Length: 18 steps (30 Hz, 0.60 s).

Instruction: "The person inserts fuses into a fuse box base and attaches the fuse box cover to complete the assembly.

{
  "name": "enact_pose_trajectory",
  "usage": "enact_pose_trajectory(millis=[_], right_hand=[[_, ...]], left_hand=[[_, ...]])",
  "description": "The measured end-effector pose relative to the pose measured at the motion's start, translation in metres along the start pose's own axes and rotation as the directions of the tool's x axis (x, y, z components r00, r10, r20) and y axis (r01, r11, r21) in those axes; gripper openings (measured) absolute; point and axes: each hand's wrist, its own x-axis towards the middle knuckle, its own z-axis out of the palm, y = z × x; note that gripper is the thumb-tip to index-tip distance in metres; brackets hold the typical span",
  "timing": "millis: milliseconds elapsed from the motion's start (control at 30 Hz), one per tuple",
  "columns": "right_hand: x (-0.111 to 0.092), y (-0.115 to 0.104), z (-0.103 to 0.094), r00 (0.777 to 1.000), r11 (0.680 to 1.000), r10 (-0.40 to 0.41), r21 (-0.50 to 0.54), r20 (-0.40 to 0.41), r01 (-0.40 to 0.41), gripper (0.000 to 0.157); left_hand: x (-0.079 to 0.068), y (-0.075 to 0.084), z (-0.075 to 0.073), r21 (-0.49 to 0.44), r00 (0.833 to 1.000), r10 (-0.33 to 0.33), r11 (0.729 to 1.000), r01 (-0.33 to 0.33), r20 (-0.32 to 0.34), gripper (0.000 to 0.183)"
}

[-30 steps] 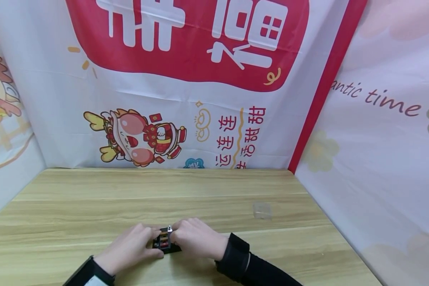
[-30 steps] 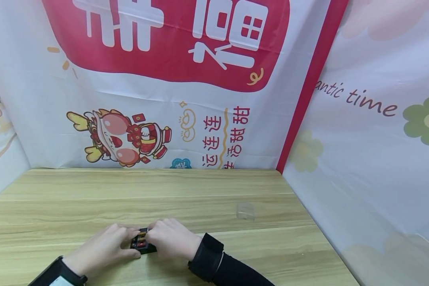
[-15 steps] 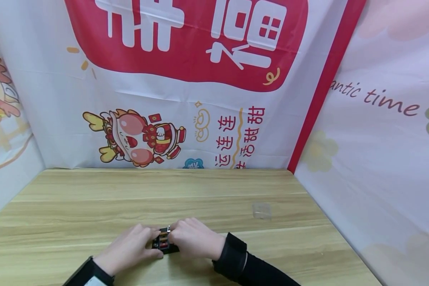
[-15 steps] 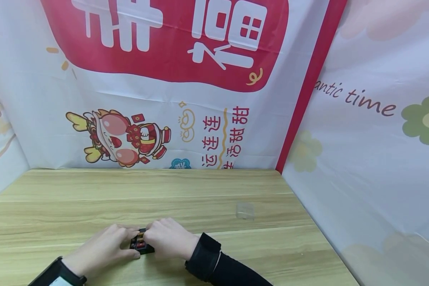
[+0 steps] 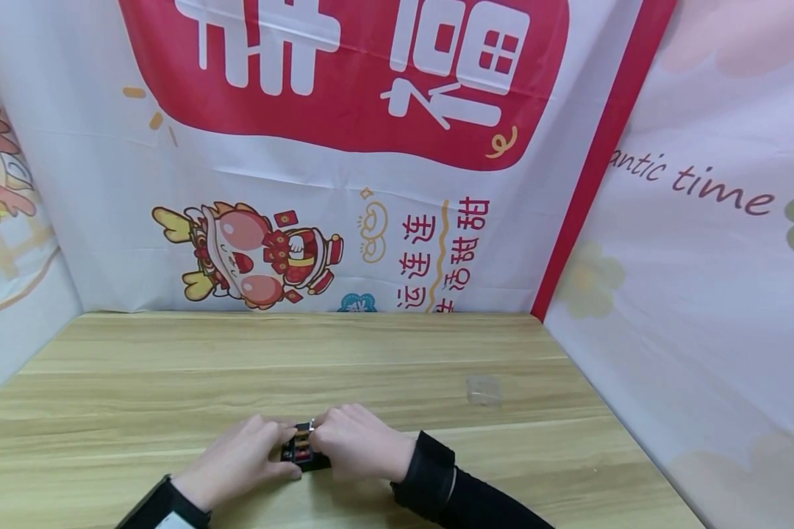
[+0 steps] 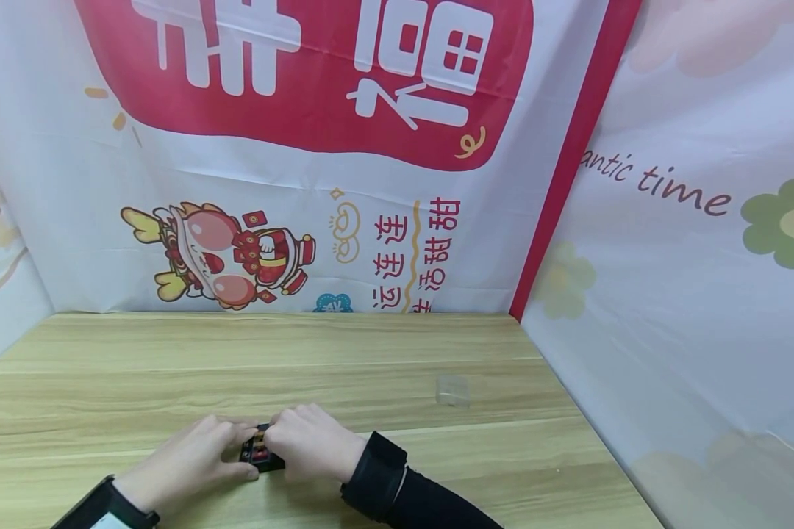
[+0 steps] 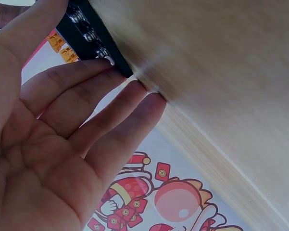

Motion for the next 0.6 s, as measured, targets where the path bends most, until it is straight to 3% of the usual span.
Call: enact_pose_trajectory(millis=[267, 600], right_hand=[[0.001, 0.007, 0.001, 1.000, 0.990, -0.004, 0.143, -0.011, 0.006, 0.031], [0.000, 0.017, 0.000, 0.999, 0.981, -0.025, 0.195, 0.026, 0.019, 0.014]], left_hand=[[-0.001, -0.001, 0.000, -0.018, 1.000, 0.006, 1.000, -0.006, 0.001, 0.019], [0.000, 0.000, -0.001, -0.011, 1.000, -0.004, 1.000, 0.004, 0.006, 0.020]])
